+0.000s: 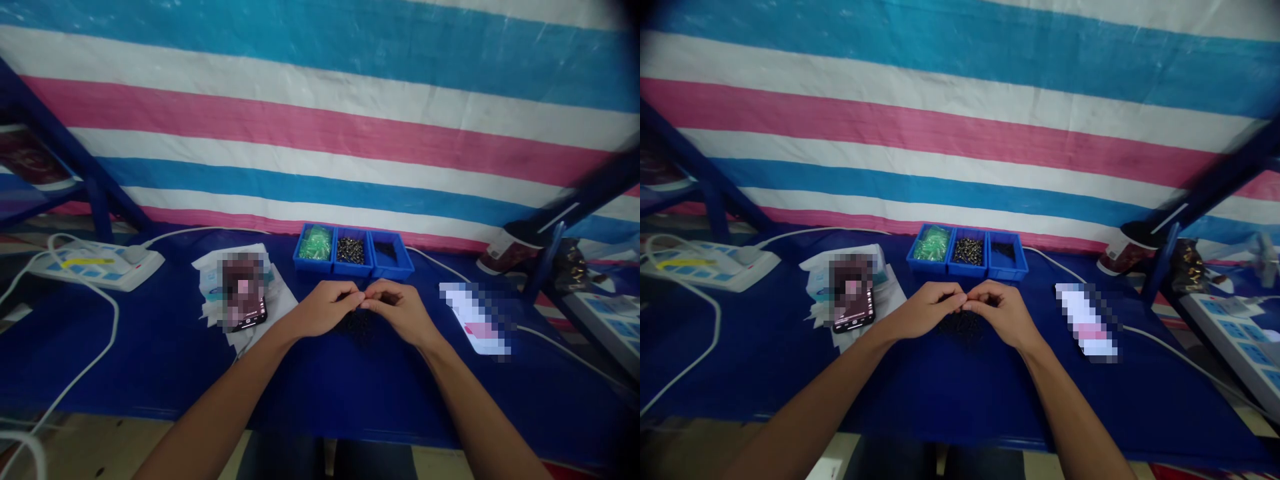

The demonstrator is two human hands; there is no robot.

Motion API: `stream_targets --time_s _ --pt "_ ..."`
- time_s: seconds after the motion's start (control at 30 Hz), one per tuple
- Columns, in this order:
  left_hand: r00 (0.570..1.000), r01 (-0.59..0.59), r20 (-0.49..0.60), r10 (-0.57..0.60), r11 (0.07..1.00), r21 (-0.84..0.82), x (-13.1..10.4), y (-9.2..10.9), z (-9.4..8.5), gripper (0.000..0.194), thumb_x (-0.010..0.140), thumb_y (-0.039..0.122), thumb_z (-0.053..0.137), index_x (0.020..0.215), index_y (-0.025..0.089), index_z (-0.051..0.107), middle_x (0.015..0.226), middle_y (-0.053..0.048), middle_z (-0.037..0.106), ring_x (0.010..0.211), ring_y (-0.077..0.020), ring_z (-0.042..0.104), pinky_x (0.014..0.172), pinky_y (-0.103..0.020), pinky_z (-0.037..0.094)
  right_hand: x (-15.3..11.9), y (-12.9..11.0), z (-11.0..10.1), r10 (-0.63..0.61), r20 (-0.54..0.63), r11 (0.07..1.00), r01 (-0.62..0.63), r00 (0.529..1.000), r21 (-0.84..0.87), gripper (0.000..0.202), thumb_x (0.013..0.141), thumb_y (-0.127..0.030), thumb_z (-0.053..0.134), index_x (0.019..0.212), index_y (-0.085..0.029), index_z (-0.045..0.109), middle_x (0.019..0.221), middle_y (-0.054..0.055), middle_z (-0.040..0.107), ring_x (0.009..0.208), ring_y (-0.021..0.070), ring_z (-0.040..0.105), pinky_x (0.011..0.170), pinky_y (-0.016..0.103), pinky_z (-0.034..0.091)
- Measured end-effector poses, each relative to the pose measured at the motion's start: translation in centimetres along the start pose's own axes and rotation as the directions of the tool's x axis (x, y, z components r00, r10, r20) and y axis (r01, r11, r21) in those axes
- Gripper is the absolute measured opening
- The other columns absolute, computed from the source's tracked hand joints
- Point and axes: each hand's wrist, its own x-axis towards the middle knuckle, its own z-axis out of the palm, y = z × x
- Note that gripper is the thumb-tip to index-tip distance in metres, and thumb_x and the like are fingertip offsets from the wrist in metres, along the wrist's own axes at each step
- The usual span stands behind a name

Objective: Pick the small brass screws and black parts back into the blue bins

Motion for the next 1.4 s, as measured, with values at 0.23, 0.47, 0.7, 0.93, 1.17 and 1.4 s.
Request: stream_targets --time_s 0.23,0.47,0.7,0.93,1.17,1.4 --pt "0.999 0.03 -0.008 -0.031 0.996 -0.082 -0.3 0.3 -0.3 0.03 0.094 0.038 0.047 0.08 0.017 0.062 0.065 0.003 0.051 0.06 -0.0109 0.044 0.057 -0.024 0.033 0.1 -0.5 0.0 0.011 0.067 0.995 -0.005 0.998 -0.095 0.036 0.093 -0.047 0.052 0.073 -0.018 0.06 0.066 -0.001 0.057 0.063 0.0129 0.053 0.063 0.026 0.042" --pt "0.999 0.008 -0.044 -0.011 0.998 -0.066 -0.2 0.7 -0.1 0.026 0.094 0.034 0.046 0.082 0.017 0.062 0.067 0.002 0.054 0.06 -0.011 0.043 0.057 -0.025 0.033 0.1 -0.3 -0.2 0.041 0.127 0.984 -0.018 0.991 -0.175 0.052 0.097 -0.053 0.039 0.063 -0.018 0.057 0.064 0.0 0.057 0.065 0.0144 0.053 0.068 0.027 0.041" --pt "0.997 -0.017 -0.075 0.009 0.995 -0.1 -0.1 0.6 0.0 0.026 0.094 0.036 0.048 0.086 0.017 0.063 0.071 0.001 0.057 0.062 -0.0114 0.047 0.059 -0.026 0.037 0.1 -0.9 -0.2 0.013 0.129 0.997 -0.003 0.992 -0.079 0.046 0.096 -0.049 0.045 0.064 -0.019 0.058 0.064 0.001 0.059 0.066 0.015 0.055 0.071 0.029 0.043" --pt "0.911 0.063 -0.385 -0.149 0.972 -0.227 0.7 -1.4 -0.8 0.036 0.097 0.046 0.04 0.111 0.022 0.062 0.1 -0.004 0.064 0.073 -0.014 0.055 0.066 -0.027 0.045 0.6 -0.2 -1.5 0.053 -0.507 0.998 -0.03 0.86 0.054 0.037 0.083 -0.046 0.066 0.105 -0.025 0.045 0.065 -0.006 0.052 0.047 0.0113 0.047 0.048 0.025 0.037" --pt "0.882 0.141 -0.436 -0.178 0.983 -0.117 0.8 -2.1 -1.5 0.027 0.091 0.043 0.052 0.097 0.02 0.065 0.089 -0.001 0.065 0.069 -0.0144 0.055 0.067 -0.029 0.044 0.5 1.4 -3.5 0.086 -0.213 0.901 -0.168 0.973 -0.401 0.018 0.085 -0.038 0.058 0.091 -0.021 0.062 0.061 -0.003 0.054 0.052 0.0128 0.048 0.05 0.026 0.035" --pt "0.94 0.129 -0.308 -0.147 0.988 -0.08 0.7 -1.6 -0.5 0.023 0.091 0.037 0.052 0.097 0.02 0.065 0.092 -0.002 0.067 0.075 -0.0154 0.058 0.071 -0.03 0.045 -0.1 1.5 -3.6 0.114 0.223 0.785 0.05 0.968 -0.618 0.03 0.085 -0.022 0.056 0.11 -0.028 0.072 0.102 0.005 0.067 0.079 0.018 0.062 0.074 0.034 0.048"
